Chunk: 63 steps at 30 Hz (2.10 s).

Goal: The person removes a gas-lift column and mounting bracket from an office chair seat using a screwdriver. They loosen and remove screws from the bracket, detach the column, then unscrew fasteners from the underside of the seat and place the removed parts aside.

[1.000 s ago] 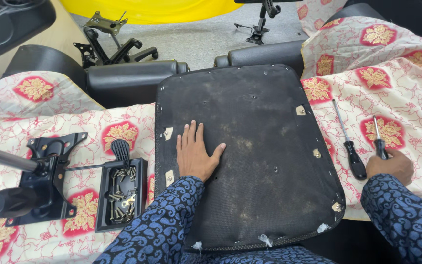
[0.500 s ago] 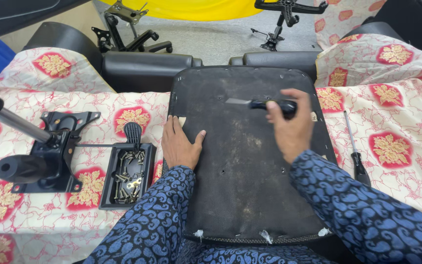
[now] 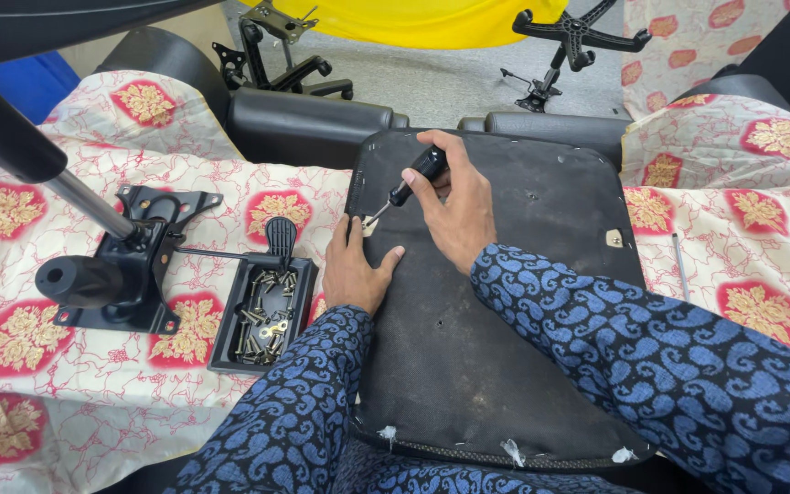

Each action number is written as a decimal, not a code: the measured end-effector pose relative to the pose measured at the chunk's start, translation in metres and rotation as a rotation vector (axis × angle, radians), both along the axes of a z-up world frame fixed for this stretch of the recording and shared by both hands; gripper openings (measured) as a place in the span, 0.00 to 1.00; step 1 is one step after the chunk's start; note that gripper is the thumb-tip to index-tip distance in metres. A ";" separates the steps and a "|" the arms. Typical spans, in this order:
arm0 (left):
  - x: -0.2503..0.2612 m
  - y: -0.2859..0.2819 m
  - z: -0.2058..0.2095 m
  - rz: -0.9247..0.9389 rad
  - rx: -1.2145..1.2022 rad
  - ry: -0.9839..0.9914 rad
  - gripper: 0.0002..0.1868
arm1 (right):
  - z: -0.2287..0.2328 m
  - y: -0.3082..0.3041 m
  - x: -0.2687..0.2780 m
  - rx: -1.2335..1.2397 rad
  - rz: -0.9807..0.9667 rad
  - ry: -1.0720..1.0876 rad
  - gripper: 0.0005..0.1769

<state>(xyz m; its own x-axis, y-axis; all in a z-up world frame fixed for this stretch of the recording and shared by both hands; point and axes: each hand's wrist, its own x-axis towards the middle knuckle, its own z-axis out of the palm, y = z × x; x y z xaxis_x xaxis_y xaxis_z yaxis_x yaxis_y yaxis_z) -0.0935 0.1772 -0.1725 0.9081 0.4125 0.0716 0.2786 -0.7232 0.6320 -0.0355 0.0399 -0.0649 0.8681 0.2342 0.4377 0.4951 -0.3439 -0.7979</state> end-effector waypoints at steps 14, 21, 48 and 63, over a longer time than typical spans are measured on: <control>0.000 0.002 -0.005 -0.026 0.029 -0.024 0.46 | 0.004 0.016 0.003 -0.055 0.053 -0.017 0.25; -0.002 0.002 -0.010 -0.016 0.006 -0.061 0.44 | 0.008 0.024 -0.001 -0.078 0.018 -0.126 0.19; -0.008 0.004 0.001 -0.026 -0.022 -0.114 0.41 | 0.016 0.015 0.016 0.076 0.138 0.236 0.22; -0.002 0.004 0.005 -0.031 -0.049 -0.035 0.41 | 0.031 0.015 0.023 0.300 0.178 0.486 0.19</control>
<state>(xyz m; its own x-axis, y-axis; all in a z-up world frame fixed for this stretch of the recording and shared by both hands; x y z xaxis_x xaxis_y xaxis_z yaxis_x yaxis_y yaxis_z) -0.0956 0.1811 -0.1678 0.9177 0.3884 0.0838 0.2341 -0.6988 0.6759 -0.0129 0.0553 -0.0341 0.9443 0.3218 0.0693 0.0780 -0.0142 -0.9968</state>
